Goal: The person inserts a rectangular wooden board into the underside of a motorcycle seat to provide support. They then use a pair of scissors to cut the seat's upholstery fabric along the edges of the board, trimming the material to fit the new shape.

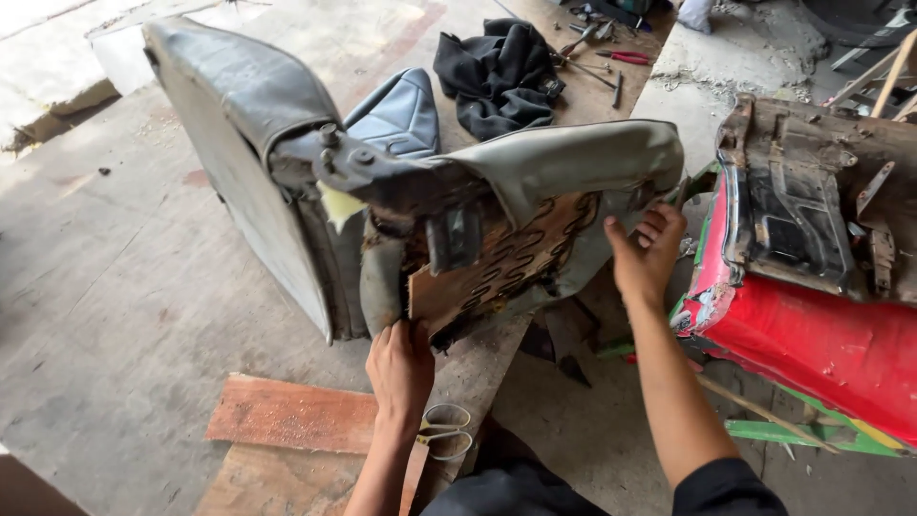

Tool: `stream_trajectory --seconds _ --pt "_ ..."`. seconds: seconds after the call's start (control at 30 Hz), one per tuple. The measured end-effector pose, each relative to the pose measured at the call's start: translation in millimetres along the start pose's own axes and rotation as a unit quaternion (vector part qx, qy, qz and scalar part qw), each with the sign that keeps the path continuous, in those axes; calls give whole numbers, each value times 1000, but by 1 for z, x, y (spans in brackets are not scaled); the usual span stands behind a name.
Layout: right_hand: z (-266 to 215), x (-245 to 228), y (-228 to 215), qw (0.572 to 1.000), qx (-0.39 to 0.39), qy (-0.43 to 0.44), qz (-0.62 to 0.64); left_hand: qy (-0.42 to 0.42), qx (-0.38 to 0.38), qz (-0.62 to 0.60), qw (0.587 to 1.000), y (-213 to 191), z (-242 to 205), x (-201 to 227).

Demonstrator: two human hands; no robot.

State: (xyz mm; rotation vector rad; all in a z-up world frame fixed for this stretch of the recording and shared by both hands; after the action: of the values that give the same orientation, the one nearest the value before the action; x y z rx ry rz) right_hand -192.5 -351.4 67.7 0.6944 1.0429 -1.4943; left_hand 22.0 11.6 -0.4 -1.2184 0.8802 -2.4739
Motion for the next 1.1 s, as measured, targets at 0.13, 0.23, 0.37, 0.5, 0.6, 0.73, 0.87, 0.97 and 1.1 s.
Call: stream_trajectory --seconds 0.13,0.23,0.37,0.5,0.6,0.73,0.87,0.97,1.1 --pt "27 0 -4 991 -84 94 39 -96 -66 -41 992 -11 -8 13" --pt "43 18 3 981 -143 82 100 -71 -13 -47 996 -18 -28 31" --pt "50 48 9 966 -207 132 86 37 49 -132 989 -31 -35 94" --pt "57 76 8 949 -238 192 71 230 -24 -154 961 -13 -2 182" --pt "72 80 10 943 -287 166 34 323 -8 -5 946 15 41 237" --pt "88 73 16 926 -332 174 -50 317 32 210 924 86 84 256" --pt "127 110 20 869 -417 164 212 300 133 267 906 116 104 272" --pt "157 88 25 813 -445 156 342 272 159 288 904 131 115 277" --pt "188 17 40 868 -372 155 290 246 198 301 900 141 128 284"
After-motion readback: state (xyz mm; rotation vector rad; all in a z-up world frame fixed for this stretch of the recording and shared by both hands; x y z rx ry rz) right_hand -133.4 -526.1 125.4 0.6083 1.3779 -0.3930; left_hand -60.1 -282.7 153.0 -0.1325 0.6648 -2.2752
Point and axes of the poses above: each hand's wrist, its own z-axis towards the middle knuckle, its own y-axis out of the palm, x = y × z, the point moved 6 cm from there along z, towards the middle knuckle, and after that the axes turned 1 degree about -y, right-handed, at the moved point
